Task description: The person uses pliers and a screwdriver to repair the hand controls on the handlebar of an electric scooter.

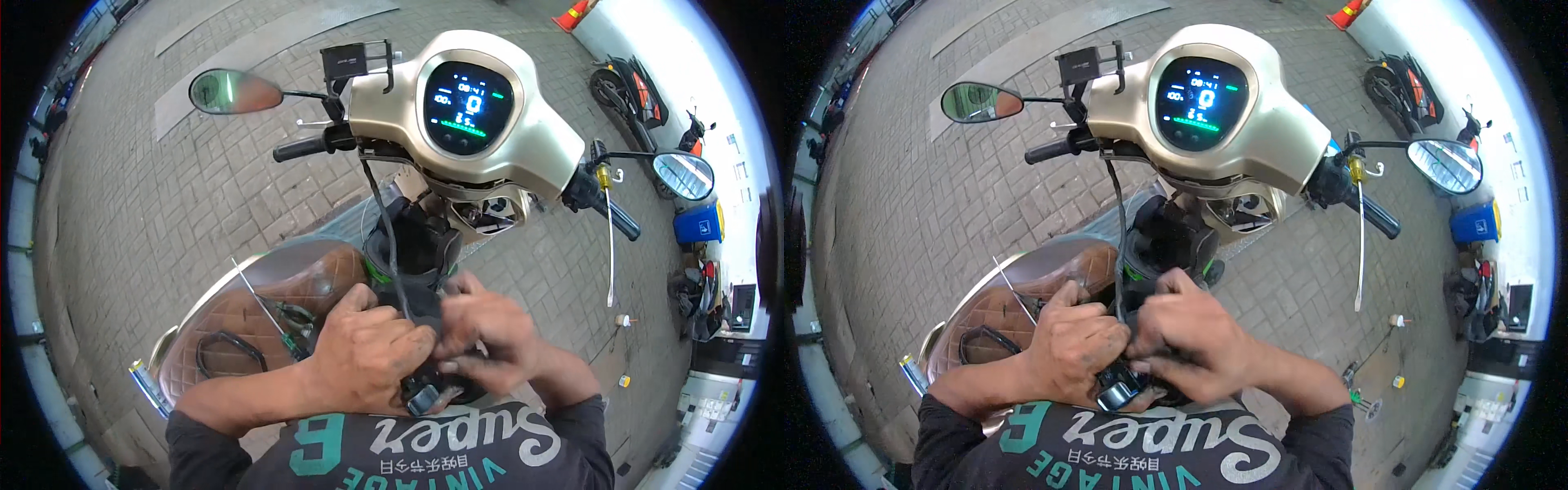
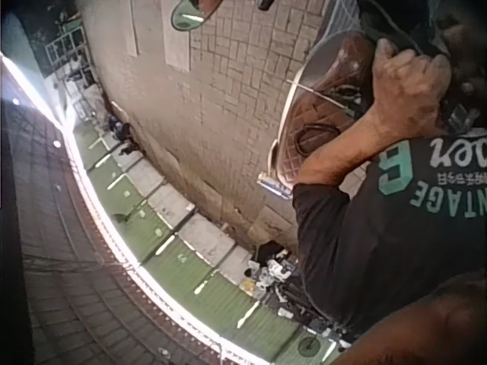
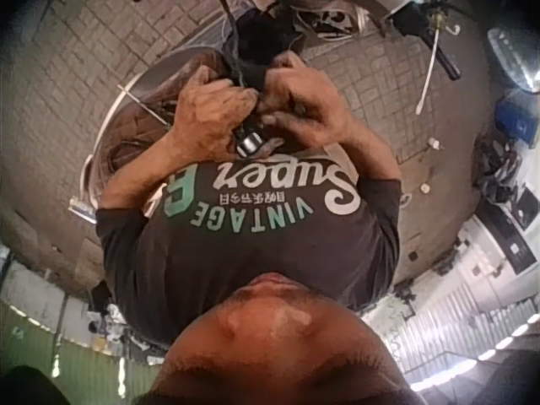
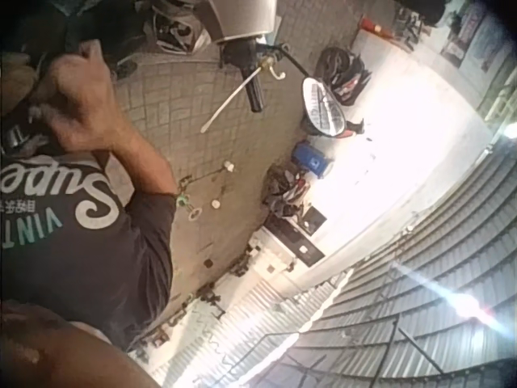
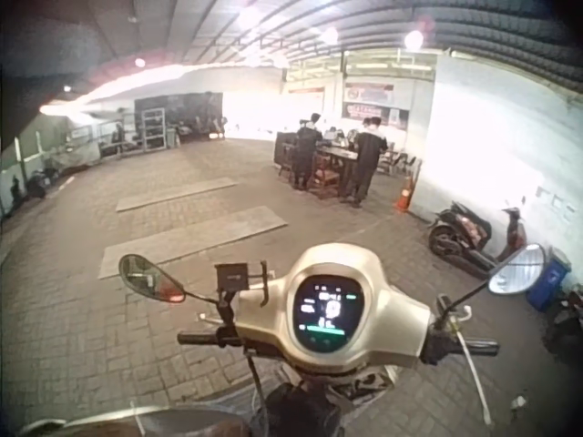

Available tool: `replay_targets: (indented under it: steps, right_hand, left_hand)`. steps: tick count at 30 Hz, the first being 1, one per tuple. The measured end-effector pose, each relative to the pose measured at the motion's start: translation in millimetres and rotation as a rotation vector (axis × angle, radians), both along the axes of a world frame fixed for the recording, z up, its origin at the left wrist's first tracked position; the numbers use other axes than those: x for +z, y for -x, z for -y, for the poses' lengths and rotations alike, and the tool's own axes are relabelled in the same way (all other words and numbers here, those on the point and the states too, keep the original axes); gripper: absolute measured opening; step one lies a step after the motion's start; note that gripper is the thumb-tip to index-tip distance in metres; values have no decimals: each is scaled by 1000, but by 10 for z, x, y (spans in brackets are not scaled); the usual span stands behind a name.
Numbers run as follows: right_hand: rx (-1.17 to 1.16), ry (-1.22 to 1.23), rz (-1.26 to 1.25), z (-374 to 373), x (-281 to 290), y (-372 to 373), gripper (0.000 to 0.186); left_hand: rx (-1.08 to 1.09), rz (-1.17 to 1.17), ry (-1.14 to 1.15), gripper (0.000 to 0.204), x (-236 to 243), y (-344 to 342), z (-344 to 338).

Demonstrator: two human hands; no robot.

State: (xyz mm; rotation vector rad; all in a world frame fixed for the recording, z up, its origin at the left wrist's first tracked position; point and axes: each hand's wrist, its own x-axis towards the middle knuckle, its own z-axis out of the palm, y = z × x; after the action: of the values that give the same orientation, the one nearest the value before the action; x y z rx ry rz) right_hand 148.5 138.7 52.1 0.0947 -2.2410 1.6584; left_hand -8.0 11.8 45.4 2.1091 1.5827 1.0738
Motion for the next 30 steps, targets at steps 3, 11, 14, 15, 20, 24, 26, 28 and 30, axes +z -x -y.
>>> replay_targets:
  steps: [3, 11, 14, 15, 20, 24, 26, 28, 30]
  right_hand:
    - [-30, -58, -61, 7, 12, 18, 12]
    - [78, 53, -38, -11, -42, -36, 14]
    - [1, 78, -6, -13, -67, 102, 16]
    - [64, 81, -31, -26, -55, 107, 16]
    - [-275, 281, 184, -137, -189, 261, 24]
    - [-162, 270, 298, -34, -230, 865, 30]
    - [-24, 246, 389, 78, -246, 1023, 26]
    - [114, 216, 381, 245, -223, 1110, 24]
    - [204, 211, 384, 375, -265, 1124, 22]
  left_hand:
    - [-8, -64, -8, 41, 34, 50, -31]
    - [46, -68, 26, 40, -10, 23, -15]
    - [58, 0, 11, 41, -42, 50, 29]
    - [103, 22, -21, 44, -101, 17, 101]
    - [325, 407, -11, 52, -543, -135, 211]
    - [685, 601, -77, 46, -1033, -384, 406]
    - [756, 836, 26, 46, -1161, -505, 461]
    - [880, 862, -86, 42, -1327, -660, 455]
    - [978, 875, -199, 39, -1425, -750, 503]
